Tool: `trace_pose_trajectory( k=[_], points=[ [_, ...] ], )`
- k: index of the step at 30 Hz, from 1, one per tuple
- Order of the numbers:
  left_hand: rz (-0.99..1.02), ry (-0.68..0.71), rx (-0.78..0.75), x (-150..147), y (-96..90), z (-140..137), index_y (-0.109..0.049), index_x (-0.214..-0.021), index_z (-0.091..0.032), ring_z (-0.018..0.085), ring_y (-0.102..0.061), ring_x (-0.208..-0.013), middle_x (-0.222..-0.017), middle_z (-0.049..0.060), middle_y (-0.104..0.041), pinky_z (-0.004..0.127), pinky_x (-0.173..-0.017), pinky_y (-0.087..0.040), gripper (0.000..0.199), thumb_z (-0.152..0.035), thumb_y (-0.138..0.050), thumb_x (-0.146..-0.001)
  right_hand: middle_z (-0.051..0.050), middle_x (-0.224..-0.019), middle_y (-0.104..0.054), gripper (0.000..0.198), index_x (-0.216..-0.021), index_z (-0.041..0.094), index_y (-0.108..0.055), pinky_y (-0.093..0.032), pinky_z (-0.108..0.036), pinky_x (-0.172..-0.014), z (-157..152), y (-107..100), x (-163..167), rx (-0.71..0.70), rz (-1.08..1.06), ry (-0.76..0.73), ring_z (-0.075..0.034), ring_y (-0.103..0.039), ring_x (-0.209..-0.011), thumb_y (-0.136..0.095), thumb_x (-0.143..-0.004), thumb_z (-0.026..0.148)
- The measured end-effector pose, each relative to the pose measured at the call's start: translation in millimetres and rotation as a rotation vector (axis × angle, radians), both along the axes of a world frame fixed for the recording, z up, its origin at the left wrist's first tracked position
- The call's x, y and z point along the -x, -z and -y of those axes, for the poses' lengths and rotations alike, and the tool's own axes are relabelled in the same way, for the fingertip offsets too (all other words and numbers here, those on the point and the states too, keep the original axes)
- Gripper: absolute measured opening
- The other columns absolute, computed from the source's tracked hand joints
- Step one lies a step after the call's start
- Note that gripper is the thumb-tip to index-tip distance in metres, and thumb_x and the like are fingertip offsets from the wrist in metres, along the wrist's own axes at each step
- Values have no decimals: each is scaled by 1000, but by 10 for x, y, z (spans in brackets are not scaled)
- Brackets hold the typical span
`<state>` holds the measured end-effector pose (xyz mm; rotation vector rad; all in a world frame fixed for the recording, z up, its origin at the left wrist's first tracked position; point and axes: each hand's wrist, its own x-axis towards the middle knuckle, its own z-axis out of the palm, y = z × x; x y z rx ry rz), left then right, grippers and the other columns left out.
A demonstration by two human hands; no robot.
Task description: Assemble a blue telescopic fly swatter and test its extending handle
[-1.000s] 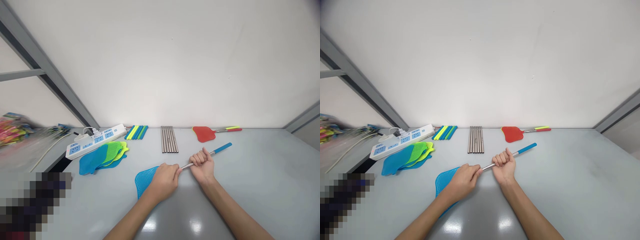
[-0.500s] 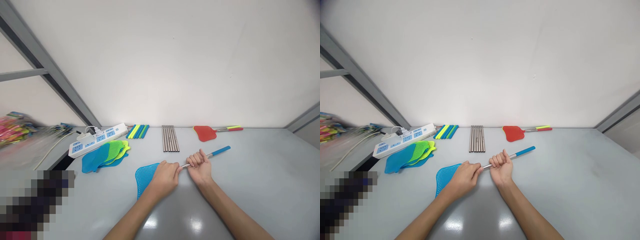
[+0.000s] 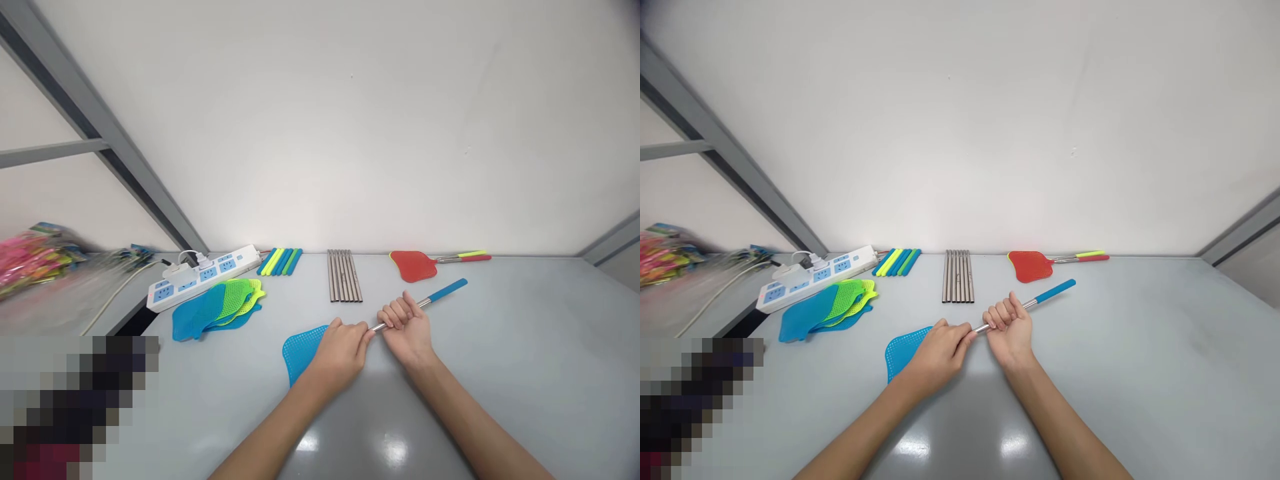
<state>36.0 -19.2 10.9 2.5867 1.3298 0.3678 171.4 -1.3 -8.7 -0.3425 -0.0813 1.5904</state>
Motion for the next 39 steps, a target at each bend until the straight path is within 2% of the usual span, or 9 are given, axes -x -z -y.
trace_pose_trajectory(
  k=[7,23,28,31,39],
  points=[
    [8,17,-42,21,-14,1,-46,-75,-19,14,-48,-54,-61,-1,-58,28,-62,-29,33,-27,-17,-87,8,-40,-19,41,-49,19,-16,-30,-23,-40,3,-23,-21,-34,51,-18,-7,-23,-35,-42,-80,24],
    [14,-1,-74,55,-22,-30,-47,-65,-18,14,-47,-54,-60,0,-57,28,-62,-29,36,-31,-21,-87,7,-43,-17,39,-50,18,-17,-30,-22,-42,5,2,10,-24,31,-10,-7,-24,-38,-44,-78,18],
    [30,10,-67,153,-46,-115,-48,-66,-17,13,-49,-58,-62,0,-57,29,-69,-29,33,-30,-25,-86,6,-48,-23,35,-51,18,-22,-33,-24,-46,5,-3,55,24,68,9,-7,-31,-42,-43,-79,19],
    [67,33,-62,215,-68,-169,-50,-69,-18,13,-50,-63,-65,0,-57,30,-73,-29,32,-31,-27,-86,6,-51,-27,32,-52,18,-24,-35,-25,-49,5,-14,73,55,9,-5,-8,-35,-46,-42,-78,18],
    [126,30,-109,244,-66,-176,-54,-76,-19,13,-48,-73,-72,0,-54,31,-82,-28,25,-32,-34,-83,6,-51,-29,30,-53,18,-26,-35,-26,-50,-5,-13,24,70,-38,15,-8,-36,-46,-42,-77,15]
  ],
)
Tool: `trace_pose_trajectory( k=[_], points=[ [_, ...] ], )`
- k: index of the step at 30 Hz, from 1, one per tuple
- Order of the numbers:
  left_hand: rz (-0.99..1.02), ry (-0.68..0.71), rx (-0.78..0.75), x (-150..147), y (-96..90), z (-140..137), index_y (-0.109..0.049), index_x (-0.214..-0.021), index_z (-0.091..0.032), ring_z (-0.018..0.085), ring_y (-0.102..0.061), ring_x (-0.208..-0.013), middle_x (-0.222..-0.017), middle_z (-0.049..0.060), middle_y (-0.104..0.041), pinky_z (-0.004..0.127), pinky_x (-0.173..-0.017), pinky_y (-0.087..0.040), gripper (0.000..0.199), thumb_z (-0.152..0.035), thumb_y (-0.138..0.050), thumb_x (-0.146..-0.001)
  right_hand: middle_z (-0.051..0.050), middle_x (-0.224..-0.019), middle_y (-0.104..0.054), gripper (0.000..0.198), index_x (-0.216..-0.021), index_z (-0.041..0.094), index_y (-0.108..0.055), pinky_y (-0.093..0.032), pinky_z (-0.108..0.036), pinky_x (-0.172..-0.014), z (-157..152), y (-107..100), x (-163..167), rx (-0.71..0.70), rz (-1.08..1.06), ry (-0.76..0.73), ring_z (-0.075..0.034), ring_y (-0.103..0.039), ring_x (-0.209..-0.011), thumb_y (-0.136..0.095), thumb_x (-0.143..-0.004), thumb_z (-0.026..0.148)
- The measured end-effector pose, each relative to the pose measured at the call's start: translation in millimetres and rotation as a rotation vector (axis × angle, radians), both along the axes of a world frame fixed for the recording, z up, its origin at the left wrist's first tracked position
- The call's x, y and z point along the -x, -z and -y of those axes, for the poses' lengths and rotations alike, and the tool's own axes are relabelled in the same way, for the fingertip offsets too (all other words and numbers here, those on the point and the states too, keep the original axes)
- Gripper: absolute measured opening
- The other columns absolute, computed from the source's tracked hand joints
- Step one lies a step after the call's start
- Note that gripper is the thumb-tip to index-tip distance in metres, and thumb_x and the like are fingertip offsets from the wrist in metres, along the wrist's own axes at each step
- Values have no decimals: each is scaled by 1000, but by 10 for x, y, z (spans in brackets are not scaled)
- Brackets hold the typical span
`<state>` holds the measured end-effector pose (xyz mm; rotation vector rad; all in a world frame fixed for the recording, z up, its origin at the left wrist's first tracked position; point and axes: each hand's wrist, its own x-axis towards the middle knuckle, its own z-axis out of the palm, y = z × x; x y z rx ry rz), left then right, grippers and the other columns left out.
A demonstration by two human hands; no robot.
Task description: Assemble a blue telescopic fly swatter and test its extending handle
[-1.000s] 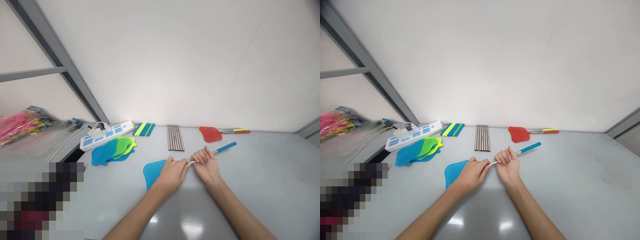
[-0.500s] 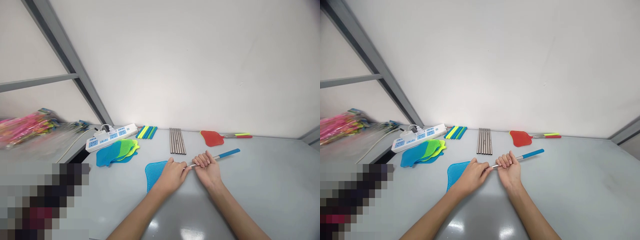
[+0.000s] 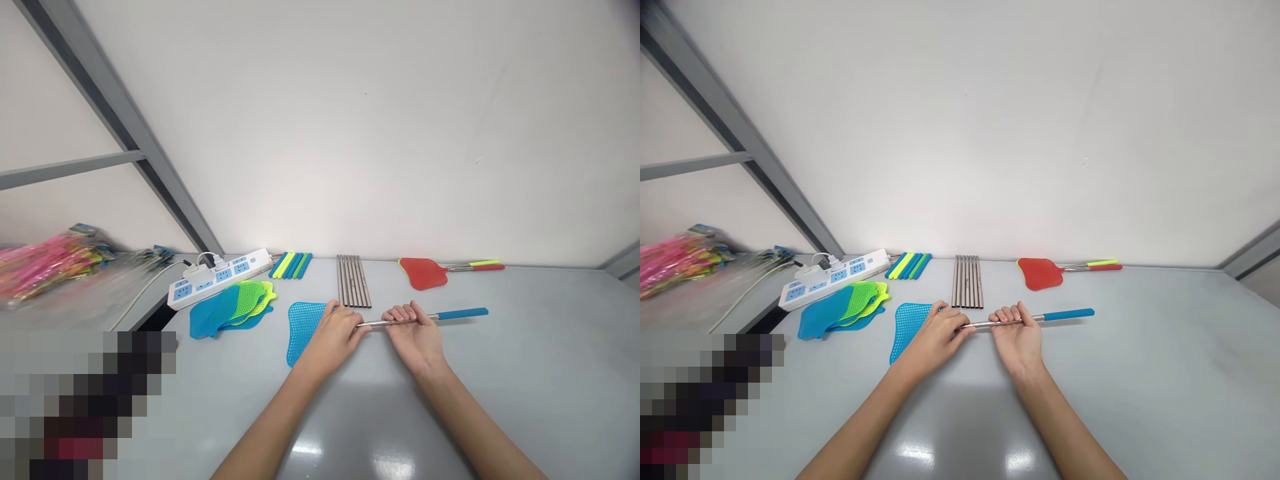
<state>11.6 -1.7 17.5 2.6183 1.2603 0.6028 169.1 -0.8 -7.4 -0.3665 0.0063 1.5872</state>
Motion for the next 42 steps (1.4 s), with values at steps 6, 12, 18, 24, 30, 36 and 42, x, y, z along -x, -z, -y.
trace_pose_trajectory(
  k=[6,12,18,24,30,36,42],
  points=[
    [-24,-14,-17,14,-48,12,-55,-76,-20,14,-47,-80,-77,0,-51,36,-90,-20,19,-31,-40,-80,6,-50,-29,30,-53,18,-26,-35,-26,-49,-7,0,-25,-10,28,21,-8,-36,-45,-42,-77,14],
    [-5,-44,-12,17,-38,9,-56,-73,-20,15,-45,-84,-82,0,-51,38,-90,-18,17,-31,-43,-78,6,-50,-28,30,-53,18,-25,-35,-26,-49,-32,26,-66,-33,124,54,-8,-36,-44,-39,-79,13],
    [8,-34,-15,17,-43,19,-56,-76,-21,15,-44,-90,-87,0,-52,40,-90,-15,15,-28,-44,-79,6,-50,-27,30,-53,18,-25,-35,-26,-48,-47,14,-95,-14,120,58,-8,-35,-43,-39,-79,14],
    [2,-19,-12,22,-52,12,-55,-77,-20,15,-44,-91,-90,0,-52,39,-90,-16,12,-23,-43,-79,6,-49,-28,29,-53,18,-25,-35,-25,-47,-40,-16,-87,22,45,59,-8,-34,-43,-39,-78,13],
    [-21,-14,-10,16,-79,22,-53,-76,-20,15,-43,-90,-84,1,-52,40,-90,-15,12,-21,-42,-78,6,-49,-26,29,-53,18,-26,-37,-25,-46,-26,-25,-77,14,98,62,-7,-35,-43,-39,-77,12],
    [-28,-8,-9,-24,-117,73,-52,-74,-19,16,-43,-89,-82,2,-52,40,-89,-16,16,-22,-38,-79,4,-54,-31,22,-57,19,-34,-35,-21,-39,-60,-45,-151,49,138,87,-8,-37,-45,-45,-74,13],
    [-44,-14,-18,-28,-111,72,-53,-72,-19,17,-42,-90,-78,2,-53,42,-90,-15,18,-22,-36,-79,5,-52,-27,29,-52,19,-26,-36,-23,-41,-90,-46,-258,31,151,81,-8,-35,-43,-41,-77,20]
  ],
)
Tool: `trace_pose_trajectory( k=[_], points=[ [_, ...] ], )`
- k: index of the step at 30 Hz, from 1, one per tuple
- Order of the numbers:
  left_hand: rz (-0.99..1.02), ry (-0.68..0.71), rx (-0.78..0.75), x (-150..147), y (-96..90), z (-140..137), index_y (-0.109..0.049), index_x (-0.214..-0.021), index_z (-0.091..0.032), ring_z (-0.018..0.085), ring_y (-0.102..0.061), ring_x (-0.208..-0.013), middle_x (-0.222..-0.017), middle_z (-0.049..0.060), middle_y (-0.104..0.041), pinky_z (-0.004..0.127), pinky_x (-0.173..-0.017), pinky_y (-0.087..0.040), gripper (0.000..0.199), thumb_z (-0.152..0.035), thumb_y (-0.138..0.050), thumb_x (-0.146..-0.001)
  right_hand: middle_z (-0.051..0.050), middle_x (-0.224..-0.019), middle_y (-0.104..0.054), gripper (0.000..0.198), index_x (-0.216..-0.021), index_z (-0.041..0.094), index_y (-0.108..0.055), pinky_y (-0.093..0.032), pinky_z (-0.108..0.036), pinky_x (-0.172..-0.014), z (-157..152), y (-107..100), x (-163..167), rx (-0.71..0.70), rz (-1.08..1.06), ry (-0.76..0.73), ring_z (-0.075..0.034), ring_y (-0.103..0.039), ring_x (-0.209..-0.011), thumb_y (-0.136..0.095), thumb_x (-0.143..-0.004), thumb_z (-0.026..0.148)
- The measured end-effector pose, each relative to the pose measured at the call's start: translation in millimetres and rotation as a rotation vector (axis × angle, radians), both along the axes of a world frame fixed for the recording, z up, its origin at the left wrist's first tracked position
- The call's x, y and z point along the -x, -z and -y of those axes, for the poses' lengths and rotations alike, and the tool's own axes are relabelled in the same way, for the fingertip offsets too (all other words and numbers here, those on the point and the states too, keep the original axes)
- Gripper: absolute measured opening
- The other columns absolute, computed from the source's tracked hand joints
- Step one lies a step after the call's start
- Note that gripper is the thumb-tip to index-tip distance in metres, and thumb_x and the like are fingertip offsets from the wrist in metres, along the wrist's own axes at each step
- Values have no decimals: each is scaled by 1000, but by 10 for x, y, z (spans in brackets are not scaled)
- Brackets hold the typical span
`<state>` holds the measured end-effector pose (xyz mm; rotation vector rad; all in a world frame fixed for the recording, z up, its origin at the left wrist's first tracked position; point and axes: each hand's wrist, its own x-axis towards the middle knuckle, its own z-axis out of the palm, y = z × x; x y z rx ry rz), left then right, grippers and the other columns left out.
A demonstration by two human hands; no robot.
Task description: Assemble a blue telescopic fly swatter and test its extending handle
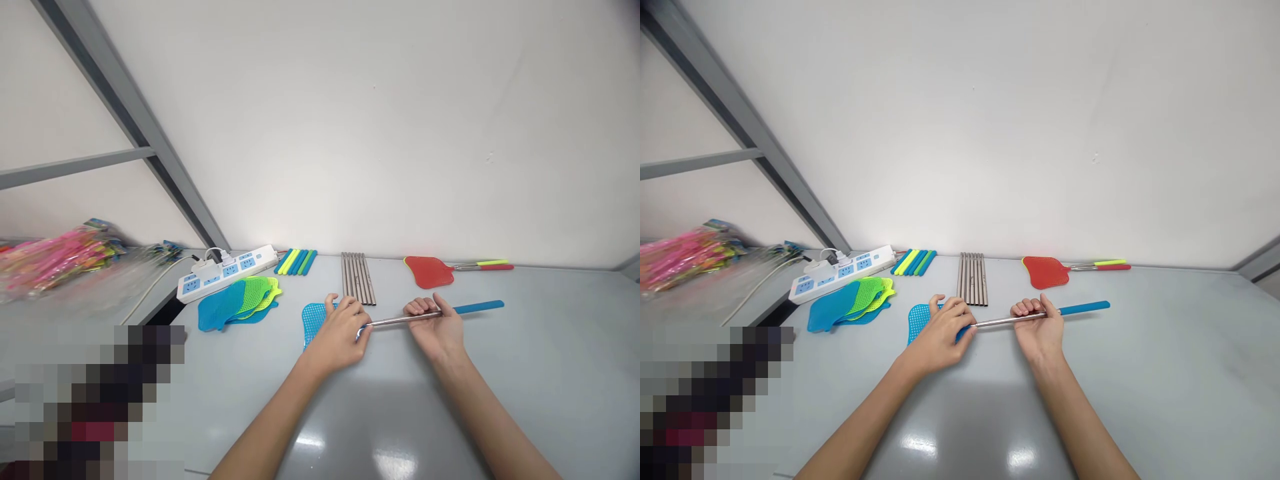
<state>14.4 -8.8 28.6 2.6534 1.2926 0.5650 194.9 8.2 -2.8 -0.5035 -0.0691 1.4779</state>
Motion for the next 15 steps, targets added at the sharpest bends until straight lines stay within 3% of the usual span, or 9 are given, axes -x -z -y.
trace_pose_trajectory(
  k=[7,15],
  points=[
    [15,-5,19,4,1,1,-53,-68,-20,17,-42,-90,-70,1,-55,42,-89,-16,19,-23,-38,-78,6,-48,-21,34,-50,18,-19,-31,-22,-38,-3,19,-37,-12,-12,-12,-7,-28,-39,-37,-78,20],
    [23,-18,14,10,-17,14,-54,-72,-20,16,-43,-91,-85,2,-54,42,-91,-15,17,-26,-39,-79,6,-45,-22,33,-51,18,-18,-28,-21,-36,26,-41,-30,41,-44,46,-7,-26,-38,-36,-79,19]
  ],
)
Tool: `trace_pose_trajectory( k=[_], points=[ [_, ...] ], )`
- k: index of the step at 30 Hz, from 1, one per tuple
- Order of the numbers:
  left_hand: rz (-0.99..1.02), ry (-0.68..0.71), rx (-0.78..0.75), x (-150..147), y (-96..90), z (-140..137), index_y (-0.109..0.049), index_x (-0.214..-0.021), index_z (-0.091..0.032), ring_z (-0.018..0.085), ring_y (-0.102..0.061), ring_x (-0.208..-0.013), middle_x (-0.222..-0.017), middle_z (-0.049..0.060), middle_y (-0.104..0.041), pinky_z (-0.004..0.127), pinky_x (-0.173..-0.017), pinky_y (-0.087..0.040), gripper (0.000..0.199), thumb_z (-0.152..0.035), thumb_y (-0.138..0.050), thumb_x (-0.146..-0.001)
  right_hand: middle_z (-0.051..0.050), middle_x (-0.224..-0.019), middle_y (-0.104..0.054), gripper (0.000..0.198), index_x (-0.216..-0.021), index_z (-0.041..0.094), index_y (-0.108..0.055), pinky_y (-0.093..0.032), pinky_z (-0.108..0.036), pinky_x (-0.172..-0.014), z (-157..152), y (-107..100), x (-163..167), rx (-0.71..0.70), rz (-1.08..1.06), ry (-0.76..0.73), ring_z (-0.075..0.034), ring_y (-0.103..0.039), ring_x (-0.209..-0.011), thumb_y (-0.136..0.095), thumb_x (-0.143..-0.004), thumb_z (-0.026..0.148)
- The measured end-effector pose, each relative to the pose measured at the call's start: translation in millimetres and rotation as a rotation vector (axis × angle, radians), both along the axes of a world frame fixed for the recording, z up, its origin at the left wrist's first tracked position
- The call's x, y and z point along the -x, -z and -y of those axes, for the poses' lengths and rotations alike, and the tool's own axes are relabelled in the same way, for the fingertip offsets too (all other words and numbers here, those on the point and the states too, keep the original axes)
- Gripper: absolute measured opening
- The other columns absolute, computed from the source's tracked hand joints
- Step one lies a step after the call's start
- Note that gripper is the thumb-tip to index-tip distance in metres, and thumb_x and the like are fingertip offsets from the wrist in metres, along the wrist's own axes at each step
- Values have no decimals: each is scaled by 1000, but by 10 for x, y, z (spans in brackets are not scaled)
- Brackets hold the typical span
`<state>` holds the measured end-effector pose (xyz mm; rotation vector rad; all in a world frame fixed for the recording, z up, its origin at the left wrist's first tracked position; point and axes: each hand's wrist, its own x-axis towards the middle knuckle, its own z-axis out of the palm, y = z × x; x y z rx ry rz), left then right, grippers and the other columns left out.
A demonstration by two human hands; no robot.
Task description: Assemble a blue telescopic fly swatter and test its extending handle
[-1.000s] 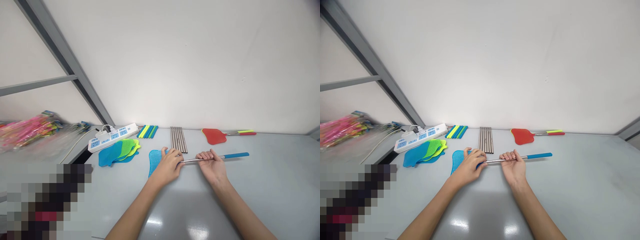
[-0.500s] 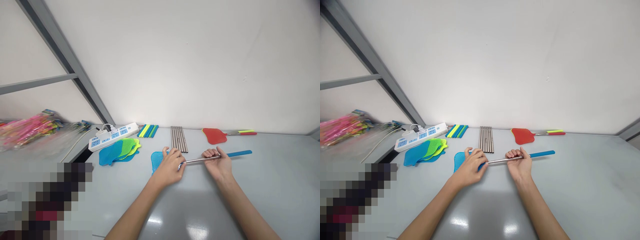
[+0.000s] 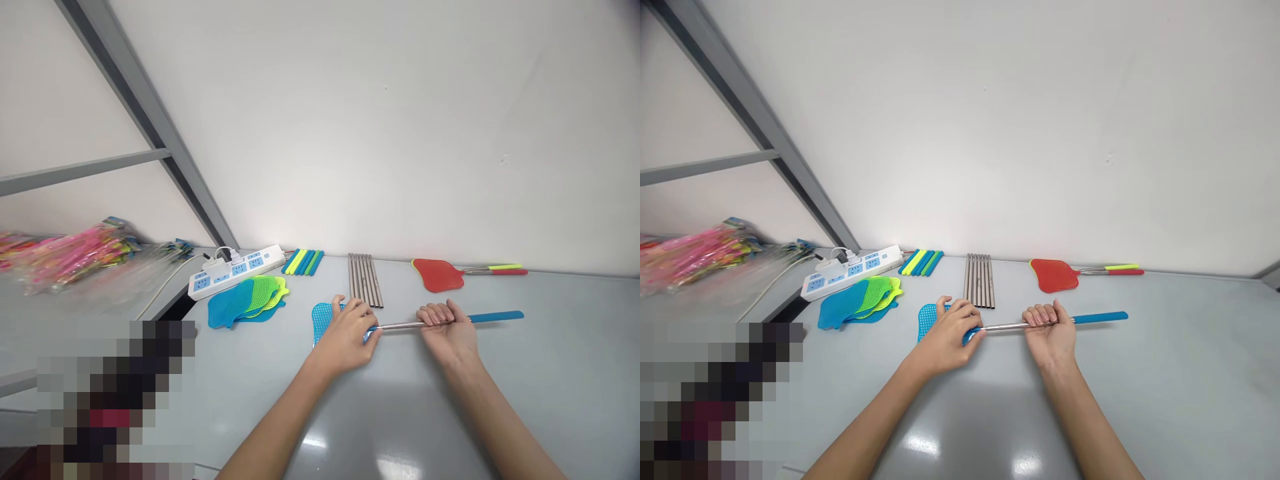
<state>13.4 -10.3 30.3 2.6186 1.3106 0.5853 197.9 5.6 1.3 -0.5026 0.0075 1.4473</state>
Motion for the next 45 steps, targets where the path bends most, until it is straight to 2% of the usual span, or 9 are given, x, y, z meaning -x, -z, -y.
trace_pose_trajectory(
  k=[3,7,12,15,18,24,30,34,45],
  points=[
    [28,-39,-33,30,-8,-13,-55,-76,-21,19,-37,-103,-106,4,-48,42,-91,-16,16,-30,-42,-78,6,-45,-23,31,-52,18,-18,-28,-21,-36,3,-2,-3,41,-52,25,-7,-26,-38,-36,-77,16],
    [85,-207,-81,68,8,-64,-54,-95,-25,22,-27,-113,-121,6,-36,43,-90,-19,23,-33,-40,-79,6,-44,-22,30,-53,19,-17,-28,-21,-36,-1,30,-28,43,-88,68,-8,-25,-38,-35,-76,15],
    [202,-491,-124,93,117,-156,-45,-110,-26,26,-27,-114,-122,9,-35,46,-90,-20,34,-37,-40,-78,6,-46,-22,27,-53,19,-17,-30,-22,-37,-25,104,-96,-9,-76,130,-8,-27,-38,-31,-76,14],
    [357,-638,-18,118,174,-205,-43,-110,-21,26,-37,-105,-111,12,-44,42,-86,-29,38,-39,-42,-76,5,-47,-22,26,-53,19,-17,-30,-23,-37,-37,133,-124,-51,-30,149,-8,-28,-38,-29,-76,14],
    [492,-594,120,120,205,-222,-42,-106,-19,21,-46,-94,-97,9,-51,36,-81,-35,37,-38,-45,-74,6,-47,-21,26,-53,19,-17,-30,-22,-37,-40,150,-126,-47,-39,153,-8,-28,-37,-30,-75,14],
    [621,-620,198,43,245,-172,-36,-108,-22,20,-50,-88,-96,6,-53,31,-74,-39,45,-37,-51,-70,7,-46,-20,26,-54,19,-15,-28,-20,-35,-56,180,-145,-20,-101,194,-7,-27,-37,-32,-72,12],
    [618,-635,258,47,181,-135,-36,-116,-25,19,-54,-77,-88,3,-57,30,-68,-41,54,-40,-54,-67,7,-46,-19,26,-54,19,-14,-27,-20,-35,-45,166,-148,-20,-126,199,-8,-25,-36,-33,-71,11],
    [614,-611,277,67,145,-145,-43,-114,-29,20,-53,-81,-93,2,-58,30,-70,-41,55,-39,-60,-62,7,-46,-18,27,-54,19,-13,-27,-20,-34,-37,178,-130,-29,-124,189,-7,-25,-36,-33,-71,12],
    [668,-618,332,90,219,-209,-50,-109,-28,19,-54,-81,-93,2,-59,30,-72,-42,58,-42,-65,-55,8,-46,-14,31,-52,19,-15,-25,-18,-33,-12,150,-51,-64,-70,237,-6,-22,-35,-38,-71,13]
  ],
)
